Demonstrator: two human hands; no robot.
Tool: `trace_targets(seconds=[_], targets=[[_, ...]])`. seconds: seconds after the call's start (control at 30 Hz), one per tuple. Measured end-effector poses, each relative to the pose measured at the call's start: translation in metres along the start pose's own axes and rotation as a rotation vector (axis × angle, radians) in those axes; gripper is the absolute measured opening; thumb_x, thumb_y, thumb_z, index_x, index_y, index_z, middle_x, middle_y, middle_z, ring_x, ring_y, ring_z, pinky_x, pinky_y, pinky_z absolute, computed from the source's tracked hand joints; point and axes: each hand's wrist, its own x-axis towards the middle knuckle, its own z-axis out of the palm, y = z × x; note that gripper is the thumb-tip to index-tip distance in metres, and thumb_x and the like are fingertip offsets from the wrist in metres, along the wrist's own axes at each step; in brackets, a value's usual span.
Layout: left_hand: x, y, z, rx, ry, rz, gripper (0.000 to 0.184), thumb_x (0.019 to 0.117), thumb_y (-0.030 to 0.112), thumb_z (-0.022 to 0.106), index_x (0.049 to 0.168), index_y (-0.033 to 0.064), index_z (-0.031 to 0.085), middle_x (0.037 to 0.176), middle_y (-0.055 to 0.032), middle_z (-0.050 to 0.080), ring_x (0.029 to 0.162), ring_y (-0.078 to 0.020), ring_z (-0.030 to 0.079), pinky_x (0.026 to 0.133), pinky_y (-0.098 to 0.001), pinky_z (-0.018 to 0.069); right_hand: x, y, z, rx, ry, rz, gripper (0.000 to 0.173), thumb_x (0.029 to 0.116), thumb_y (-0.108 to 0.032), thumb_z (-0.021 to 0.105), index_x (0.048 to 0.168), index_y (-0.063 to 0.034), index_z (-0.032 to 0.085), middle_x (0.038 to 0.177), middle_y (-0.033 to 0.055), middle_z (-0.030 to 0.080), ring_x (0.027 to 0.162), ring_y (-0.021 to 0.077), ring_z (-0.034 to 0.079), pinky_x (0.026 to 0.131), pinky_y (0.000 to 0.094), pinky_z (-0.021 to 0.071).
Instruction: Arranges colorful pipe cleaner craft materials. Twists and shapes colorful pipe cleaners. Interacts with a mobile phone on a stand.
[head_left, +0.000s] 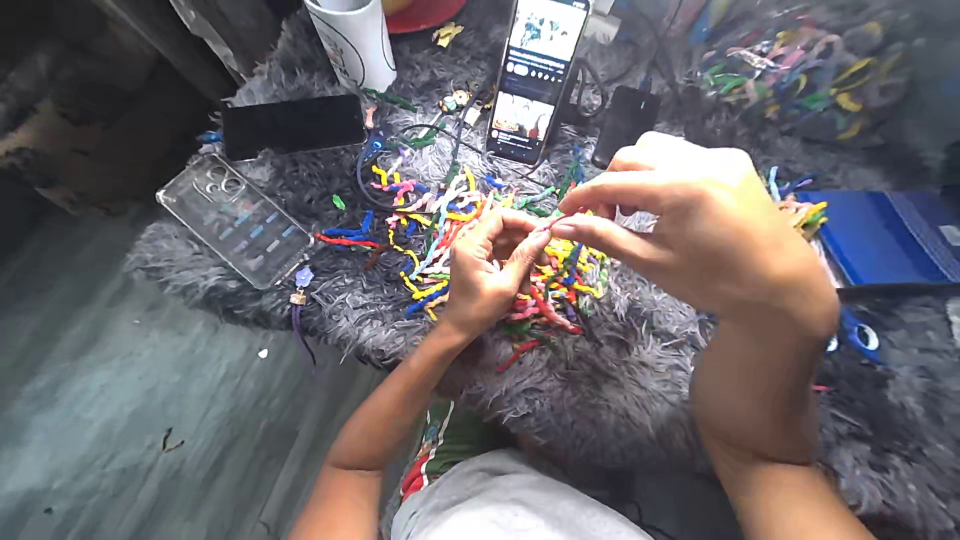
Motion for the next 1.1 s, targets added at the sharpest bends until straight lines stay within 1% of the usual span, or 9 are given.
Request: trace_targets(seconds=[0.23, 0.43, 0.5, 0.6, 0.7, 0.83, 0.9, 1.0, 1.1], targets=[[0.001, -0.002, 0.0, -0.052, -0.089, -0.044, 0.014, 0.1077, 0.008, 0.049, 0.117, 0.0032, 0.058, 0.073, -0.0036, 0.066, 0.045, -0.0046, 0.054, 0.037, -0.0161, 0.0449, -0.008, -0.011, 0.017, -0.023, 0.155, -0.008, 0.015, 0.1008, -0.011, 0.062, 0.098, -0.0038, 0.075, 0.079, 0.0092, 0.069, 0.069, 0.019, 0.065, 0.063, 0.033, 0.0511], [0.001, 0.0, -0.006, -0.282, -0.2, -0.176, 0.027, 0.1125, 0.016, 0.035, 0.104, 0.0048, 0.058, 0.067, -0.0046, 0.062, 0.04, -0.0039, 0.05, 0.036, -0.0156, 0.0431, -0.007, -0.02, 0.026, -0.062, 0.2, -0.052, 0.013, 0.0982, -0.009, 0.063, 0.095, -0.0025, 0.073, 0.076, 0.0104, 0.067, 0.065, 0.0231, 0.066, 0.055, 0.0361, 0.0486], [0.003, 0.0, -0.005, -0.328, -0.152, -0.17, 0.028, 0.1121, 0.015, 0.035, 0.098, 0.0086, 0.059, 0.062, 0.0009, 0.059, 0.04, -0.0004, 0.049, 0.038, -0.0134, 0.0428, -0.007, -0.023, 0.031, -0.081, 0.194, -0.085, 0.012, 0.0985, -0.007, 0.062, 0.093, -0.0015, 0.072, 0.073, 0.0109, 0.063, 0.062, 0.0249, 0.062, 0.052, 0.0365, 0.0463], [0.008, 0.001, -0.001, -0.356, -0.043, -0.17, 0.033, 0.1107, 0.013, 0.034, 0.094, 0.0183, 0.062, 0.069, 0.0119, 0.062, 0.053, 0.0061, 0.054, 0.051, -0.0101, 0.0465, -0.007, -0.024, 0.04, -0.08, 0.175, -0.205, 0.013, 0.0953, -0.002, 0.061, 0.094, -0.0007, 0.073, 0.071, 0.0111, 0.062, 0.058, 0.0257, 0.061, 0.049, 0.0357, 0.0444], [0.009, 0.001, -0.005, -0.519, -0.033, -0.218, 0.032, 0.1119, 0.019, 0.033, 0.1, 0.0155, 0.063, 0.066, 0.0085, 0.062, 0.043, 0.0044, 0.05, 0.04, -0.0104, 0.0431, -0.006, -0.02, 0.04, 0.004, 0.138, -0.248, 0.014, 0.0942, -0.003, 0.062, 0.099, -0.0015, 0.075, 0.074, 0.01, 0.065, 0.058, 0.0236, 0.061, 0.049, 0.0359, 0.0456], [0.007, -0.002, -0.02, -0.697, -0.312, -0.152, 0.028, 0.1097, 0.03, 0.046, 0.096, 0.0167, 0.066, 0.059, 0.0106, 0.059, 0.045, 0.0039, 0.053, 0.044, -0.0115, 0.0453, 0.0, 0.007, 0.022, 0.512, 0.08, -0.13, 0.007, 0.0952, -0.007, 0.068, 0.093, -0.0029, 0.073, 0.08, -0.0002, 0.072, 0.067, 0.0002, 0.066, 0.061, 0.0161, 0.0557], [0.01, -0.007, -0.024, -0.674, -0.554, -0.073, 0.024, 0.1071, 0.029, 0.053, 0.097, 0.0157, 0.07, 0.062, 0.0111, 0.062, 0.051, 0.005, 0.057, 0.049, -0.0118, 0.0475, 0.002, 0.024, 0.016, 0.773, -0.018, -0.115, 0.002, 0.0942, -0.002, 0.068, 0.094, -0.0007, 0.069, 0.082, -0.0023, 0.072, 0.068, -0.0014, 0.068, 0.063, 0.0152, 0.0596], [0.011, -0.009, -0.022, -0.523, -0.766, -0.057, 0.022, 0.1044, 0.02, 0.058, 0.085, 0.0105, 0.063, 0.063, 0.0098, 0.057, 0.053, 0.008, 0.051, 0.049, -0.0085, 0.0412, 0.002, 0.03, 0.016, 0.79, -0.105, -0.168, 0.001, 0.0916, -0.001, 0.071, 0.091, -0.0005, 0.07, 0.079, -0.0019, 0.072, 0.068, -0.0014, 0.067, 0.064, 0.0146, 0.0585], [0.009, -0.008, -0.021, -0.323, -0.807, -0.092, 0.02, 0.1005, 0.009, 0.056, 0.081, 0.0086, 0.06, 0.062, 0.0117, 0.053, 0.055, 0.0107, 0.046, 0.05, -0.0078, 0.036, -0.002, 0.019, 0.017, 0.621, -0.144, -0.192, 0.004, 0.0906, -0.006, 0.073, 0.087, -0.0048, 0.073, 0.075, -0.0027, 0.071, 0.066, -0.0025, 0.064, 0.06, 0.0132, 0.0526]])
